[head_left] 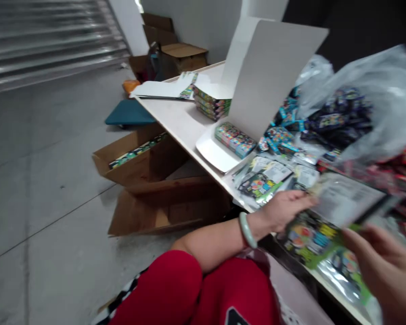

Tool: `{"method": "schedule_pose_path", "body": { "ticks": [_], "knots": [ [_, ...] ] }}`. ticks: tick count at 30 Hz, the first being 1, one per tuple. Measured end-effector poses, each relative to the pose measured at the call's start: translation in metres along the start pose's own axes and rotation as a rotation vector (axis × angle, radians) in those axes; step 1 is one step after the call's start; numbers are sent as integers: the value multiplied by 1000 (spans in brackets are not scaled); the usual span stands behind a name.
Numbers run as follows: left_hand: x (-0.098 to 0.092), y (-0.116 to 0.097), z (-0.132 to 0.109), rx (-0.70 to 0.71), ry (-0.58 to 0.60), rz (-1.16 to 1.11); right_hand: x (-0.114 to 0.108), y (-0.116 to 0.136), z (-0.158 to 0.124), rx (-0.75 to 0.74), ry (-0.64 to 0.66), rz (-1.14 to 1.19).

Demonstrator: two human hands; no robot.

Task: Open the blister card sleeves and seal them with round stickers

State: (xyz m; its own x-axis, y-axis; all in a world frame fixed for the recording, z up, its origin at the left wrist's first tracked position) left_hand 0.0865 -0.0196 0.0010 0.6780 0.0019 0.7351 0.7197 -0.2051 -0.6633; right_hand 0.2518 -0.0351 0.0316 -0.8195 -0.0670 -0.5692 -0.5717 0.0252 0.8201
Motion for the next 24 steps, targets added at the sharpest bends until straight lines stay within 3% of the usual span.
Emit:
{"method": "schedule_pose_path", "body": {
  "ticks": [3, 7, 10, 12, 15, 17, 24],
  "knots": [
    [-19, -6, 1, 94, -97, -93, 30, -5, 2, 2, 136, 154],
    [-18, -5, 3, 66, -31, -80, 50, -17, -3, 11, 257, 289],
    [-14, -4, 4, 92, -10, 33, 53, -24, -12, -12, 372, 384],
    [-6, 1, 5, 73, 61, 153, 38, -27, -9, -52, 286, 425],
    [4, 4, 7, 73, 153, 314, 2, -28, 3, -92, 5, 484],
    [10, 3, 10, 78, 184, 417, -11, -24, 11, -119, -82, 516],
    [24, 0, 10, 93, 215, 552, -12, -22, 21, -101, -260, 577]
  ]
}}
Point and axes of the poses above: each hand's wrist, its own z-axis towards the middle knuckle, its own x-axis out of the palm, y = z × x, the point moved 8 cm from there along z, towards the middle knuckle, and after that the axes turned 8 degrees about -z, right-handed, at the moved point
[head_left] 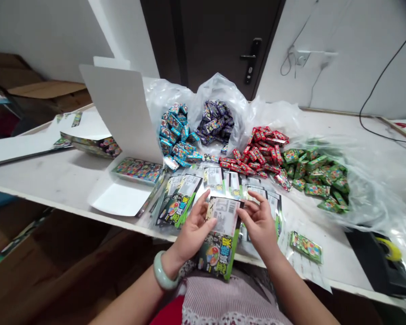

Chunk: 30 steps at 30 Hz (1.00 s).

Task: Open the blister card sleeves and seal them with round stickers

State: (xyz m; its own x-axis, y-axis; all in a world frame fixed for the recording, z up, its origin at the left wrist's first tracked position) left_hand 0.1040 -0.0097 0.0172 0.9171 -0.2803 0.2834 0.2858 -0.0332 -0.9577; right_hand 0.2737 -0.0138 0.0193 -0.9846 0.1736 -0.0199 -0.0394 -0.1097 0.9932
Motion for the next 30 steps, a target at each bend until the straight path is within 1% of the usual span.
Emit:
{"method": "schedule_pose_path", "body": {
  "ticks": [2, 5, 8, 12, 13, 15, 17, 19, 20, 23, 24, 25, 27, 30],
  "knots": [
    [-5, -1, -2, -19, 9, 20, 4, -6, -2, 9, -17, 26],
    [-17, -1, -4, -56, 34, 63, 15, -10, -3, -16, 69, -38],
    [-28, 0, -4, -72, 32, 136, 21, -7, -1, -56, 131, -128],
    [-40, 9, -1, -100, 18, 325, 27, -5, 2, -89, 232, -224],
    [-44, 11, 0, -97, 4, 394, 28, -6, 4, -83, 257, -244],
    [-52, 10, 4, -46, -34, 525, 29, -7, 7, -82, 297, -295],
    [-55, 4, 8, 38, -69, 590, 30, -2, 11, -137, 317, -364],
    [-54, -2, 13, 77, -96, 560, 30, 6, 15, -198, 296, -418],
    [-54, -2, 15, 67, -113, 509, 30, 8, 19, -194, 276, -411],
    [-56, 3, 17, -32, -197, 271, 28, 2, 27, -53, 242, -252],
    [-57, 5, 17, -59, -221, 212, 28, 0, 28, -18, 246, -206],
    [-57, 6, 16, -70, -233, 181, 29, 1, 28, -14, 259, -197],
    [-56, 3, 14, -39, -215, 184, 32, 9, 24, -92, 308, -271],
    [-50, -7, 9, 61, -151, 202, 37, 25, 16, -223, 395, -362]
  ]
}}
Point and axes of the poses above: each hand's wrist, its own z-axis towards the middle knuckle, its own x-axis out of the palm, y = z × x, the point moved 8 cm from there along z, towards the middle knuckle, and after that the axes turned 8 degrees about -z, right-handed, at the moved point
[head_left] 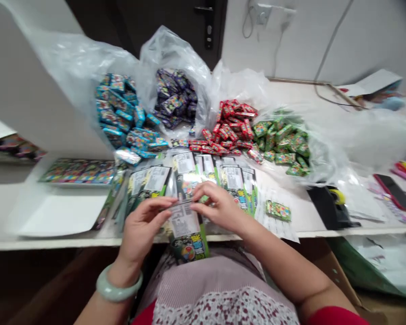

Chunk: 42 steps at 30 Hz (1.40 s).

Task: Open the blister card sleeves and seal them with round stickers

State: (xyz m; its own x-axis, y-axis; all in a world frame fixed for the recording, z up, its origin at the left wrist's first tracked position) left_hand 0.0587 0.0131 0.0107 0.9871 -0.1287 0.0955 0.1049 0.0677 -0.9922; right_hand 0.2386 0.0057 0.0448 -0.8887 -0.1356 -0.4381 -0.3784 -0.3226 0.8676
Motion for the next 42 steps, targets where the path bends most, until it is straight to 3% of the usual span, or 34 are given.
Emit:
{"method": "schedule_pose_path", "body": {
  "ticks": [2, 7, 10, 14, 19, 22, 27, 33, 38, 42],
  "knots": [
    [2, -5, -1, 12, 17, 3, 1, 3, 0, 7, 35, 15],
    [4, -6, 4, -63, -11, -33, 12, -6, 9, 186, 105, 54],
    [4, -7, 4, -65, -9, -71, 19, -3, 14, 192, 152, 20],
    [6, -12, 1, 2, 107, -134, 19, 11, 13, 105, 191, -102],
    [-2, -13, -10, 78, 215, -125, 22, 30, -1, -158, 271, -225],
    [-3, -8, -16, 97, 241, -127, 22, 27, -11, -204, 207, -259],
    [-1, -6, -19, 105, 173, -127, 20, 19, -22, -212, 29, -198],
    [11, -19, -19, 142, 263, -67, 14, 15, -34, -188, -82, -126],
    [30, -33, -9, 125, 239, -71, -16, 20, -31, -161, -198, -68],
    [49, -46, -6, 168, 304, -88, -34, 20, -34, -113, -227, -28]
  ]
}}
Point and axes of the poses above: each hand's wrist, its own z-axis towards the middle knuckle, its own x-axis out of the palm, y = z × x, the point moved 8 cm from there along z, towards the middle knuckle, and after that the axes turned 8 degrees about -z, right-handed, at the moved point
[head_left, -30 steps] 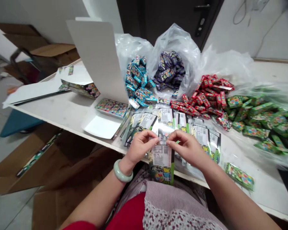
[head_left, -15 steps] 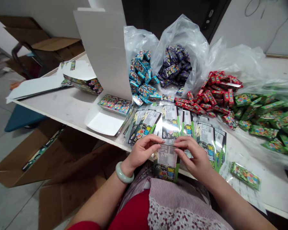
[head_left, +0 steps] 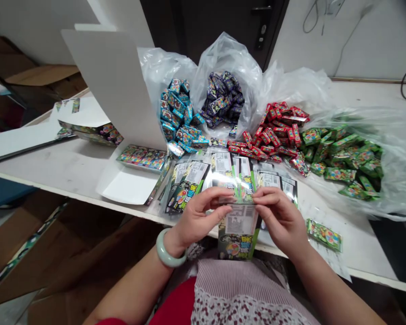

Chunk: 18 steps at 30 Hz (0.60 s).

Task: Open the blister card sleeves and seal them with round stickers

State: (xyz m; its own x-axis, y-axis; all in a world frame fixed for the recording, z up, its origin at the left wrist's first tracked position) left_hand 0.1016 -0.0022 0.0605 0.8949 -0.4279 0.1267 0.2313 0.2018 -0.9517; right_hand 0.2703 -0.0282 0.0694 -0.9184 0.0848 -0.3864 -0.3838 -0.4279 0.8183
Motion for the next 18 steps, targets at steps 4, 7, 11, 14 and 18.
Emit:
{"method": "schedule_pose_path", "body": {
  "ticks": [4, 7, 11, 14, 18],
  "knots": [
    [7, 4, -5, 24, 57, 83, 1, -10, -20, 66, 21, -24],
    [8, 14, -11, -8, 56, 108, 4, -16, -32, 67, 10, -73],
    [9, 21, -12, -69, 68, 163, 6, -18, -33, 39, -1, -96],
    [10, 21, -8, -52, 88, 175, 7, -17, -31, 23, -4, -92],
    [9, 22, -5, -17, 66, 182, 8, -9, -28, 44, -2, -86]
  ]
}}
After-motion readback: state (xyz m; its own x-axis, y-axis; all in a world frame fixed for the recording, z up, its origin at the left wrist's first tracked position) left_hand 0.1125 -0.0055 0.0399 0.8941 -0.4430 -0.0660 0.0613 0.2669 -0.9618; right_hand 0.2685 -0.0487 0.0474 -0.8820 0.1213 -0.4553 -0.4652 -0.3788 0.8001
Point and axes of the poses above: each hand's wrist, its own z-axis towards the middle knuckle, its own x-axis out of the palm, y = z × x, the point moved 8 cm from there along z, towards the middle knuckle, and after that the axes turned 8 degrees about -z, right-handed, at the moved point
